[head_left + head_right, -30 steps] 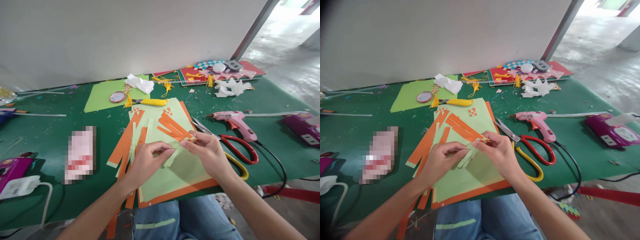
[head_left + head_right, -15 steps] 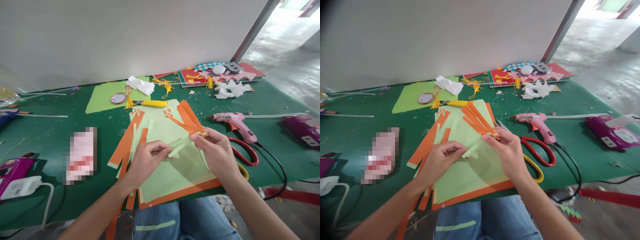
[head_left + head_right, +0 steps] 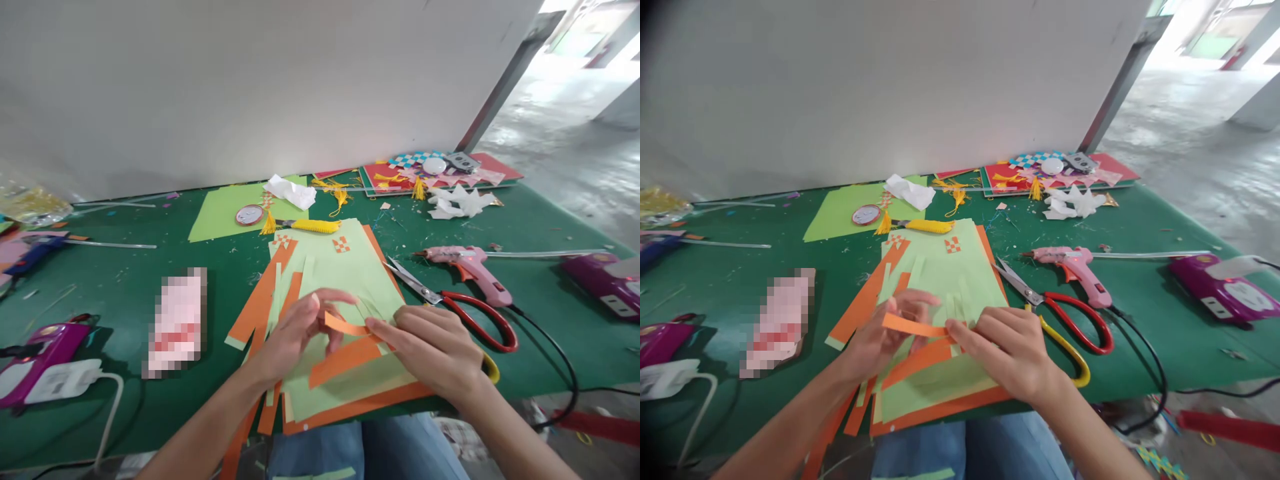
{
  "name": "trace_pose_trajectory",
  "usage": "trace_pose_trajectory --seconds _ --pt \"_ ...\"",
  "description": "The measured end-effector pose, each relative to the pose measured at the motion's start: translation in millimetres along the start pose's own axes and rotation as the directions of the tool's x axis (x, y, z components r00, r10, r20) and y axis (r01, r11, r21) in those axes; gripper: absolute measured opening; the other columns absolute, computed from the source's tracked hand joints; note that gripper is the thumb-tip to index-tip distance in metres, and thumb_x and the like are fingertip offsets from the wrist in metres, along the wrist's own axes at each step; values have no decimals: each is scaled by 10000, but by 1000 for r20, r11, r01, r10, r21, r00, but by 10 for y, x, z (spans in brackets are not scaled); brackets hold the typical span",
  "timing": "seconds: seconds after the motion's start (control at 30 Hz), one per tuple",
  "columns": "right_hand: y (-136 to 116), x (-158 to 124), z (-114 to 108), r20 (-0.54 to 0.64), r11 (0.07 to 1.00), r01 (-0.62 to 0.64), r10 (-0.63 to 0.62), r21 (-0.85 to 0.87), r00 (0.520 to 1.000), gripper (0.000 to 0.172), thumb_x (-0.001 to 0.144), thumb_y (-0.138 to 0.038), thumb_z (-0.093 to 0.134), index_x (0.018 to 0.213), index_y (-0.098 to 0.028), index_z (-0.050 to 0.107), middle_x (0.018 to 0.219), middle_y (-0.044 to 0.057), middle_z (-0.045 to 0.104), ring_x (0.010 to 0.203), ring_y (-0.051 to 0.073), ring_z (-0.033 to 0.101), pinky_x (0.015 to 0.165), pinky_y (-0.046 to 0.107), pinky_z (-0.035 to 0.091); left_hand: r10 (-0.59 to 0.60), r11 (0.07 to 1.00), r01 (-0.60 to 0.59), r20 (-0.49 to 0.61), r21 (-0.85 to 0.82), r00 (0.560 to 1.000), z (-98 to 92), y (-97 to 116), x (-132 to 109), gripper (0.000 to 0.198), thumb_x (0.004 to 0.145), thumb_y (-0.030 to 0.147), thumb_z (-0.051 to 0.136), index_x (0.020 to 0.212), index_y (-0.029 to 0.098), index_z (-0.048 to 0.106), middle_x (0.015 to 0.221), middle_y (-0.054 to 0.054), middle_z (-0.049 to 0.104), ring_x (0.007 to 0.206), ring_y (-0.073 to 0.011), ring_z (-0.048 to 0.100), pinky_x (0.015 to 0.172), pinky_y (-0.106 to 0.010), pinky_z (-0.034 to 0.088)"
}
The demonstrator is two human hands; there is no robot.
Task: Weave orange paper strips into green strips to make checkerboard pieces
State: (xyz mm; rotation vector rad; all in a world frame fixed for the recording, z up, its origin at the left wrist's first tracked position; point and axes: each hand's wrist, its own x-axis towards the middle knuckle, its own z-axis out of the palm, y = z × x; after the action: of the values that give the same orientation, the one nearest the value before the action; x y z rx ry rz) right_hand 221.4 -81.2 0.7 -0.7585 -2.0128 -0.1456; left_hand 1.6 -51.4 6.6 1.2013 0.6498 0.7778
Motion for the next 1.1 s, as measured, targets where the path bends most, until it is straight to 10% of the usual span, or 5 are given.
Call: trace_pose_trajectory --seconds 0.2,0.57,0.77,0.9,1.1 --pt "24 -58 -6 39 997 58 -56 -48 998 233 812 -37 631 1030 -111 668 593 -3 545 596 132 560 530 259 405 -203 971 217 135 -100 970 8 56 -51 780 876 746 195 897 161 711 767 -95 671 679 -198 613 656 -308 445" --pt "68 -74 -77 16 999 7 -6 -53 1000 382 796 -43 654 1156 -170 649 600 -12 550 615 139 573 549 268 432 -226 969 225 -1 103 974 -43 110 9 836 867 747 78 616 179 638 597 -55 570 599 -175 545 706 -309 449" --pt "115 -34 -172 -10 997 40 -41 -64 999 440 797 -32 638 1221 -147 627 548 -34 514 536 124 518 500 271 383 -246 930 291 -207 225 947 -56 146 37 472 876 568 508 635 175 609 617 0 573 588 -126 520 652 -252 434" --pt "92 43 -239 102 986 142 -133 -88 986 399 855 -72 576 1247 -138 600 551 -30 545 551 131 567 503 264 413 -399 915 397 7 71 917 77 219 68 462 896 581 470 902 189 714 957 -70 718 922 -185 641 858 -285 460" --pt "128 -4 -230 168 978 181 -162 -102 972 371 885 -78 517 1246 -112 594 553 -19 535 545 137 537 509 278 385 -434 897 403 201 180 878 240 340 182 303 862 453 611 835 178 735 751 -58 751 717 -168 635 715 -261 457"
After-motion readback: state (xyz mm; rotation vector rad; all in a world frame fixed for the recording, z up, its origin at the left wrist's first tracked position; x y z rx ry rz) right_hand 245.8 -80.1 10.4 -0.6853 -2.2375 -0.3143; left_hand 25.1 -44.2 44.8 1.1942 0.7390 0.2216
